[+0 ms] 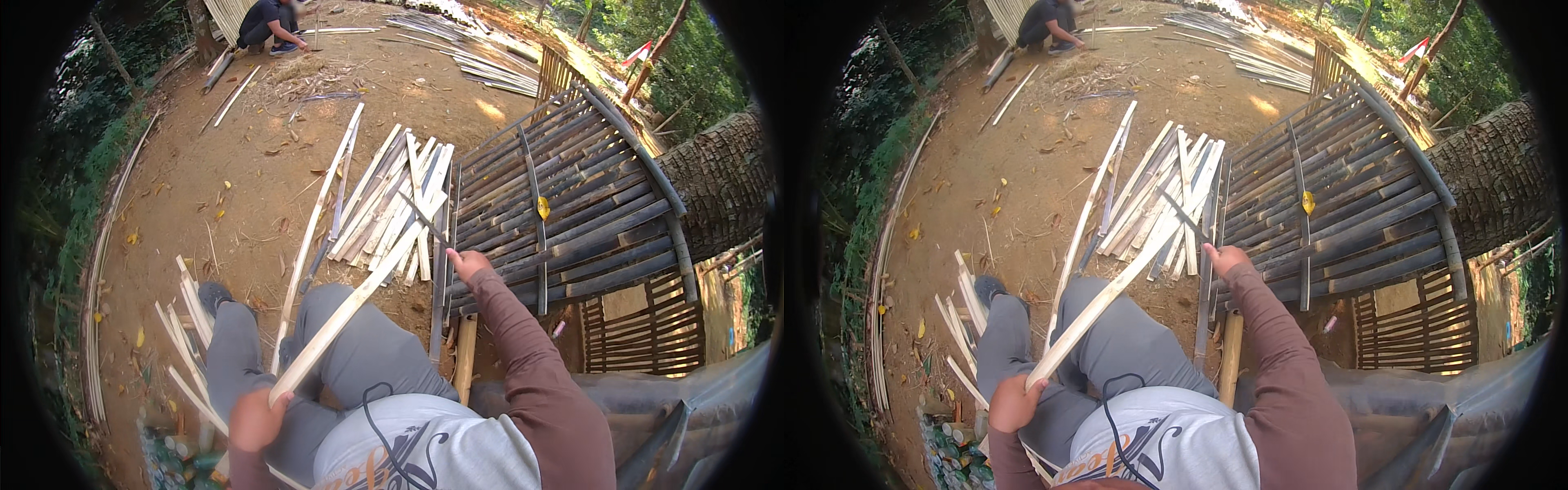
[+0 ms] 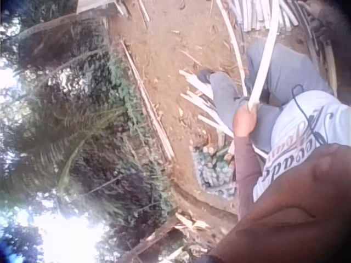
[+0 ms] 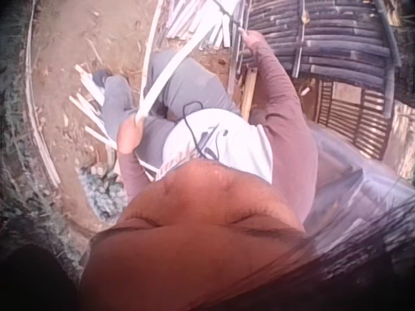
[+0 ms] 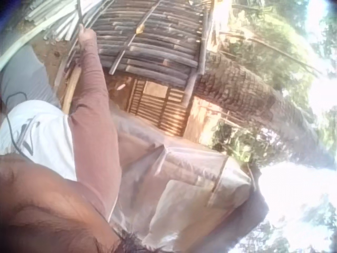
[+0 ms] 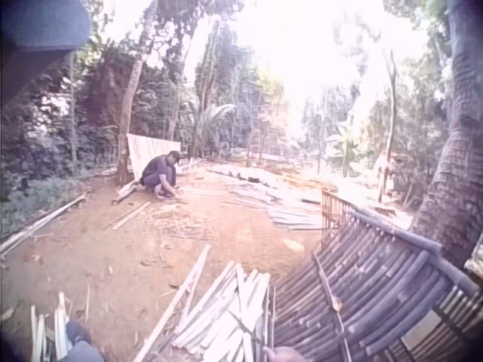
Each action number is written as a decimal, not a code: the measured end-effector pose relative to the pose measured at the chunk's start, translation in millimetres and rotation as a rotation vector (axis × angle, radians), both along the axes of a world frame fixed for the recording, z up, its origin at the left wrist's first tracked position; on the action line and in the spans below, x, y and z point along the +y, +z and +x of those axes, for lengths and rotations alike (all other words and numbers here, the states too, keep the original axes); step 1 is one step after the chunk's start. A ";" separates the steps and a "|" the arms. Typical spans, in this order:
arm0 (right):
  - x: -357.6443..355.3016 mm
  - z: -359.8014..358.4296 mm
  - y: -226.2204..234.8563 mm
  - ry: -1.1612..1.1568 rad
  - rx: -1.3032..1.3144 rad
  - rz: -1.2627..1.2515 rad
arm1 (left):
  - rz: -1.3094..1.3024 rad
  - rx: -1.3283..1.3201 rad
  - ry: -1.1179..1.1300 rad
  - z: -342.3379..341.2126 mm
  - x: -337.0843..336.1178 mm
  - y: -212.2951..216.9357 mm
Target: The person shaves a strip of bamboo using a large blade, drawing the blade along the length of the strip while holding it with their hands.
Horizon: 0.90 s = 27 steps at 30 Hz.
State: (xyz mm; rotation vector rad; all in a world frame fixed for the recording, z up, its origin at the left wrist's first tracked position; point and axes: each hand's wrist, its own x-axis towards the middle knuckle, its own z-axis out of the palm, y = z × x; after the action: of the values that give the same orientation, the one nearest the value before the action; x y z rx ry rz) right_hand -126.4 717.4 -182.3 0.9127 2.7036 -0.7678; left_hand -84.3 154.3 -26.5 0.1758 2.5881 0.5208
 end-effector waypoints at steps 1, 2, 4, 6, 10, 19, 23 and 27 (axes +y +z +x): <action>48.0 -6.6 -17.2 -0.120 -0.078 0.004 | -0.016 0.014 -0.017 -0.3 4.2 2.1; 56.2 -25.4 -8.8 -0.181 -0.136 0.058 | -0.062 0.029 0.005 2.7 2.0 6.9; 95.5 -46.2 -6.6 -0.453 -0.209 0.026 | -0.063 0.042 -0.001 0.7 0.2 -0.4; 137.2 -41.6 -24.7 -0.525 -0.079 0.010 | -0.026 0.064 -0.027 -4.0 2.7 -6.5; 71.0 -34.7 -18.5 -0.287 0.215 -0.230 | 0.093 0.091 0.018 5.6 4.9 -11.9; -194.7 71.5 101.2 0.624 0.315 -0.011 | 0.167 0.092 0.020 -12.6 51.6 -20.9; -214.3 69.4 98.3 0.675 0.256 0.042 | 0.227 0.068 0.001 -22.7 69.2 -26.3; -167.8 50.4 65.7 0.569 0.239 0.138 | 0.251 0.008 -0.012 -23.7 71.1 -31.1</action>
State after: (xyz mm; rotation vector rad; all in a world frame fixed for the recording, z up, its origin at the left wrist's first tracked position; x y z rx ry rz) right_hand -76.1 549.7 -116.6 0.0410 3.0166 -0.5982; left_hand -108.0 225.4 -57.6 0.2773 2.5208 0.8421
